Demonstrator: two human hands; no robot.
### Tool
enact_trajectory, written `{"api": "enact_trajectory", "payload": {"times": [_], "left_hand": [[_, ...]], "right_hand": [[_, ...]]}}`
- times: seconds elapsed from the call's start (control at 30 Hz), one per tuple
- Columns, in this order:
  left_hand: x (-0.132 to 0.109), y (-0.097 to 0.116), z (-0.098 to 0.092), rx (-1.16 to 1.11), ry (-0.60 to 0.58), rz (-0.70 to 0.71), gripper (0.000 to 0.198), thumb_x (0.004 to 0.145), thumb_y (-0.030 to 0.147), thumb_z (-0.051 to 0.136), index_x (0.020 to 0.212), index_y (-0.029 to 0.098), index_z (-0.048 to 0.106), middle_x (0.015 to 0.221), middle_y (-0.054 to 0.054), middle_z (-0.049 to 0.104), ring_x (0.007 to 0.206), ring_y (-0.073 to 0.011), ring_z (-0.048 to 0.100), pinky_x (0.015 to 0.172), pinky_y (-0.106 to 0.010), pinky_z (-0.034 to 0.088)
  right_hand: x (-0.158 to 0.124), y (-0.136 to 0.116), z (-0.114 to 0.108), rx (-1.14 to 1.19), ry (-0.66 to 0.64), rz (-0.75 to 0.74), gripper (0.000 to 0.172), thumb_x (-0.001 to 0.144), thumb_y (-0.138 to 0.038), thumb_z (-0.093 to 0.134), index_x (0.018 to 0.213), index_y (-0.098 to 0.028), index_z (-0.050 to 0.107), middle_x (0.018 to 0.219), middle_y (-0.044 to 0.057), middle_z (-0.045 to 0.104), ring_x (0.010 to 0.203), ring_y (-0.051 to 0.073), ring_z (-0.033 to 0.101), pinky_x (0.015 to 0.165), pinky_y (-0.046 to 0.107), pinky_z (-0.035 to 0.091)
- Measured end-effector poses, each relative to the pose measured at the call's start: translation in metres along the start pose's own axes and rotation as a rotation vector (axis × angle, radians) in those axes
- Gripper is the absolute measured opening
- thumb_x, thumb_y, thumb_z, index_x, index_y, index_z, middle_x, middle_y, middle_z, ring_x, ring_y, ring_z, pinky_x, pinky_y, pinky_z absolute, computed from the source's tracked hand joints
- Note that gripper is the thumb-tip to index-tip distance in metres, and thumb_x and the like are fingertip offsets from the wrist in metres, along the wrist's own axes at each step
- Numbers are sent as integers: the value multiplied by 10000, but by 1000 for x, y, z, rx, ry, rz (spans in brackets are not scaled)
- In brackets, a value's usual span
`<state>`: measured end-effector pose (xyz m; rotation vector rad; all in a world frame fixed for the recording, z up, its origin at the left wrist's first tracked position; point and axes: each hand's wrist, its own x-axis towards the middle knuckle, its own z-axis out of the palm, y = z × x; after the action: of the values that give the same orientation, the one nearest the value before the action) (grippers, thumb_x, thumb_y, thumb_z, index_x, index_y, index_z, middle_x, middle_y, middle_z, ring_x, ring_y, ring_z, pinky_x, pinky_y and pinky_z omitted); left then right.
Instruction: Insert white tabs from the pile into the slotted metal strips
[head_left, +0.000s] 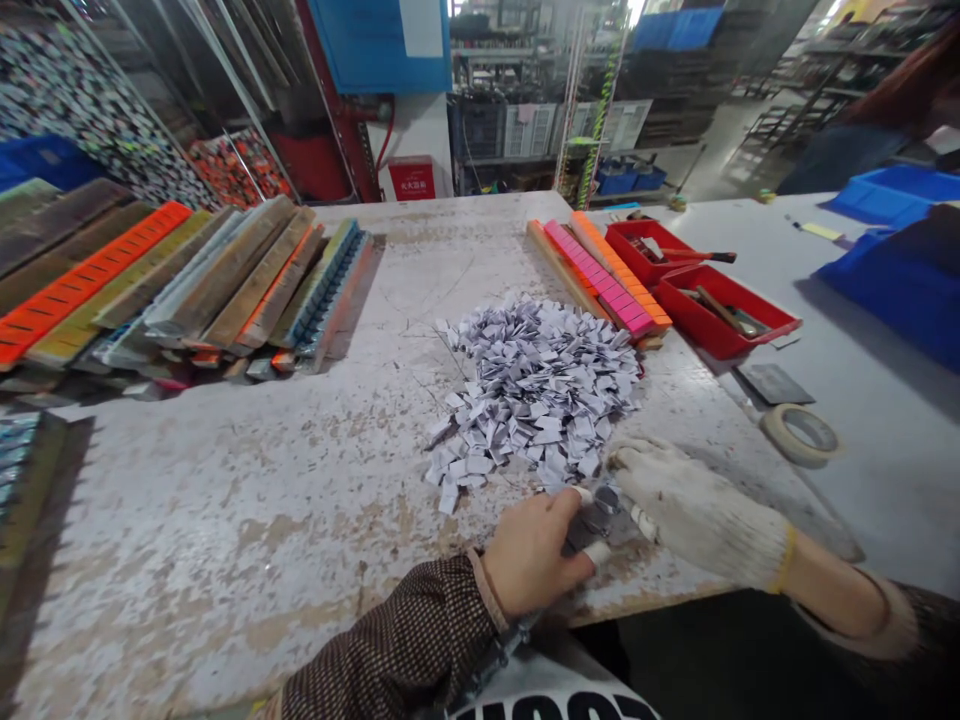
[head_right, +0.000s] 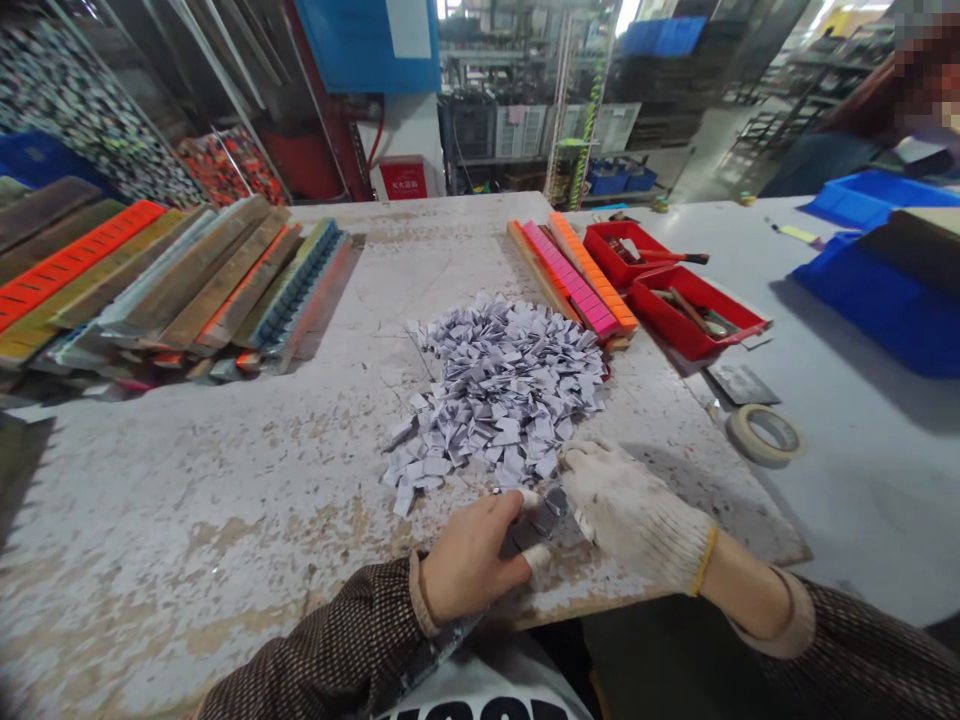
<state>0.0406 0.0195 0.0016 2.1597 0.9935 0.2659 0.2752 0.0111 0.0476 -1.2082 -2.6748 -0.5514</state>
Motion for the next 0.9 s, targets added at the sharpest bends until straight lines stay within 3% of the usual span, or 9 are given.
{"api": "enact_trajectory", "payload": {"times": [0.2,0.3,0.5,0.7,0.9], "left_hand": [[0,4,0,73,-31,8,427,909,424,687,1256,205,569,1115,-124,728,1016,-313,697,852,-407,548],[0,3,1,92,-33,10,407,914,417,682,1240,199,572,1094,-125,733,995,-313,700,842,-404,550],[-2,-1,2,-46,31,27,437,917,457,692,1271,231,571,1121,-82,740,1002,-283,705,856,-375,537],[-3,-1,3,-35,9,30,471,922,513,678,1284,227,579,1132,-95,737,1034,-310,699,873,-406,538],[-5,-2,3,-92,25,10,421,900,455,704,1231,220,592,1094,-78,744,982,-288,708,846,-376,542]], "right_hand": [[15,2,6,69,-157,36,207,705,-78,560,796,-169,722,901,156,741,855,325,685,900,500,554],[18,2,17,113,-155,36,227,704,-91,577,861,-157,726,920,143,736,905,318,686,948,490,539],[-17,2,41,275,-36,226,137,890,-187,527,848,-211,655,971,111,714,900,257,675,830,395,571],[-41,-19,59,166,128,324,182,887,-164,486,968,-197,645,1117,159,692,1151,333,630,1004,541,529],[-34,-26,66,273,181,381,177,867,-99,475,817,-230,582,925,96,687,940,274,665,940,492,567]]}}
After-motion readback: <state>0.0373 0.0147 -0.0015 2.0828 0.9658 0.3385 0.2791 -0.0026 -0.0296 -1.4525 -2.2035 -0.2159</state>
